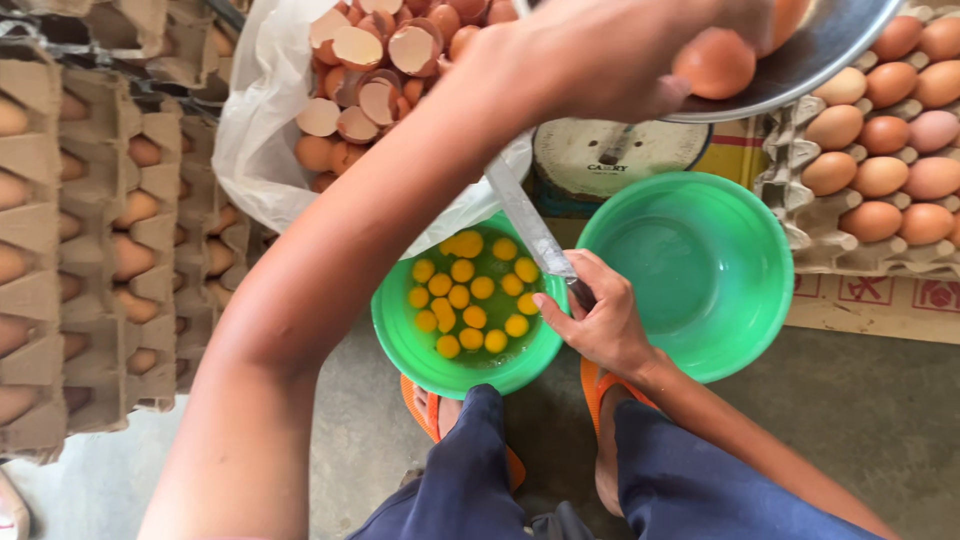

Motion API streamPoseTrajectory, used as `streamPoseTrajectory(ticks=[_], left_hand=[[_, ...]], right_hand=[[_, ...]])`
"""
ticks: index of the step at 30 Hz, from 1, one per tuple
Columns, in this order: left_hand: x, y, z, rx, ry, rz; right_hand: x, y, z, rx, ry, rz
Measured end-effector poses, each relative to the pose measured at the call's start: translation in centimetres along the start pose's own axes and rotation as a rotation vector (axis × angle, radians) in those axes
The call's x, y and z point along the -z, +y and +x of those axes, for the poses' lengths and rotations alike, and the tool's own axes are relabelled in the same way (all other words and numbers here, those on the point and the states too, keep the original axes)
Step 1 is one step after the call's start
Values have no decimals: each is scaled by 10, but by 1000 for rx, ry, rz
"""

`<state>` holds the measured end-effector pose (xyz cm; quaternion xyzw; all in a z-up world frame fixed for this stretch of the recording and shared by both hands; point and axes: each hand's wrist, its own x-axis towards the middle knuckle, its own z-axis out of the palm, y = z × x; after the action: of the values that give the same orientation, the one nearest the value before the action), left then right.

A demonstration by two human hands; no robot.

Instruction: The person cracks eggs one by one using a knife and collects the contents in a green bowl. Eggshells are discarded into a nearby bag. The process is repeated continuously throughout the clip.

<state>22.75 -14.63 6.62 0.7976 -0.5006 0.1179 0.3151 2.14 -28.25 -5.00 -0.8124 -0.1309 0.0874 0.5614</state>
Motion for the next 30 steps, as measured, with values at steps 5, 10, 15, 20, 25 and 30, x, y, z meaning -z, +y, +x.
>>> streamPoseTrajectory(ticks=[5, 10, 15, 20, 25, 30], left_hand=[[-39, -20, 28, -133, -184, 154], [-20, -19, 14, 194, -254, 54], [45, 26, -58, 391, 81, -485], [37, 111, -178, 754, 656, -1208], [-22, 136, -242, 1090, 873, -1455], [-49, 128, -269, 1104, 846, -1482]], right_hand=[[13, 4, -4, -30, 2, 7], [16, 8, -6, -44, 19, 17], [11, 9, -8, -20, 35, -20], [7, -3, -5, -2, 38, 46], [-3, -31, -8, 235, 10, 59], [-7, -46, -8, 354, 42, 13]])
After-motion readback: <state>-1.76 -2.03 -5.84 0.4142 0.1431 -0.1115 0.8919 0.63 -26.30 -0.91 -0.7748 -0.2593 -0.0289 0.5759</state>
